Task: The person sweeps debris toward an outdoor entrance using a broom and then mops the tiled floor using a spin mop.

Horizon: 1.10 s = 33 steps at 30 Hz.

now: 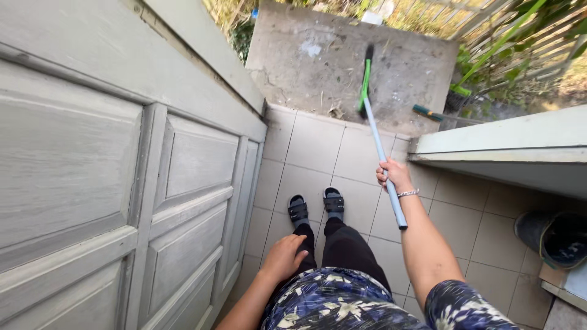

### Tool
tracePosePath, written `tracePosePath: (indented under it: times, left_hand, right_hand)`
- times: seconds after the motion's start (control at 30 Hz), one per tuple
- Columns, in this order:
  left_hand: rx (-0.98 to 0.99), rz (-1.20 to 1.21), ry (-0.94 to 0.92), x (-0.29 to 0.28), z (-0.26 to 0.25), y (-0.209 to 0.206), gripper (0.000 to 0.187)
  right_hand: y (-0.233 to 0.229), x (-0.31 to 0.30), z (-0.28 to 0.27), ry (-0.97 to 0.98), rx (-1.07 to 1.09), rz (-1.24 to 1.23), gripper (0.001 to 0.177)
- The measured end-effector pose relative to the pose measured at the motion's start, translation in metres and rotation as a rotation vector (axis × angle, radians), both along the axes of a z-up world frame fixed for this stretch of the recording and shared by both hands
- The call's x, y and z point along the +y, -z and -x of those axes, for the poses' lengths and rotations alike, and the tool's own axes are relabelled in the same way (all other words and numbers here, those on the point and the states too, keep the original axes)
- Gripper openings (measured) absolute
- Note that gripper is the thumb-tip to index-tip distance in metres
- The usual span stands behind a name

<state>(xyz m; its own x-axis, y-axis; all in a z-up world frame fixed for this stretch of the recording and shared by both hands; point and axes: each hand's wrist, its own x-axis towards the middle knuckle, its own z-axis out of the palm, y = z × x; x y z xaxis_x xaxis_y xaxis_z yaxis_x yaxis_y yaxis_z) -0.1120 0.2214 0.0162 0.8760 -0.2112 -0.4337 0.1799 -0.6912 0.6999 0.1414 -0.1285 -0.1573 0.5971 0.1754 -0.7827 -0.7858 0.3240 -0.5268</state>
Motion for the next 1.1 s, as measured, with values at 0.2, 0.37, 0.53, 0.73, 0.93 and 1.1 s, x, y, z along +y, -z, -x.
tracePosePath:
  times: [0.2, 0.37, 0.53, 0.73, 0.93, 1.1]
  left_hand:
    - [-0.078, -0.021, 0.127, 0.003, -0.025, -0.005, 0.042]
    - [-0.078, -0.057, 0.196, -0.004, -0.049, -0.008, 0.039]
    - [-0.059, -0.021, 0.267, -0.011, -0.055, -0.006, 0.039]
    - [-0.03, -0.064, 0.358, -0.016, -0.05, 0.025, 0.04]
    - [0.012, -0.156, 0.311, -0.033, -0.064, 0.037, 0.04]
    - [0.11, -0.226, 0.125, -0.068, -0.071, 0.034, 0.044]
  right_hand:
    - [-0.036, 0.039, 0.021, 0.214, -0.033, -0.134, 0.011]
    - [-0.042, 0.007, 0.033, 0.114, -0.015, -0.289, 0.022]
    - [-0.062, -0.007, 0.067, 0.138, 0.022, -0.312, 0.026]
    - [-0.072, -0.029, 0.106, 0.739, 0.112, -0.715, 0.027]
    - [-0.039, -0.124, 0.046, 1.41, 0.323, -1.041, 0.039]
    - [-0.036, -0.242, 0.032, 1.389, 0.257, -0.746, 0.022]
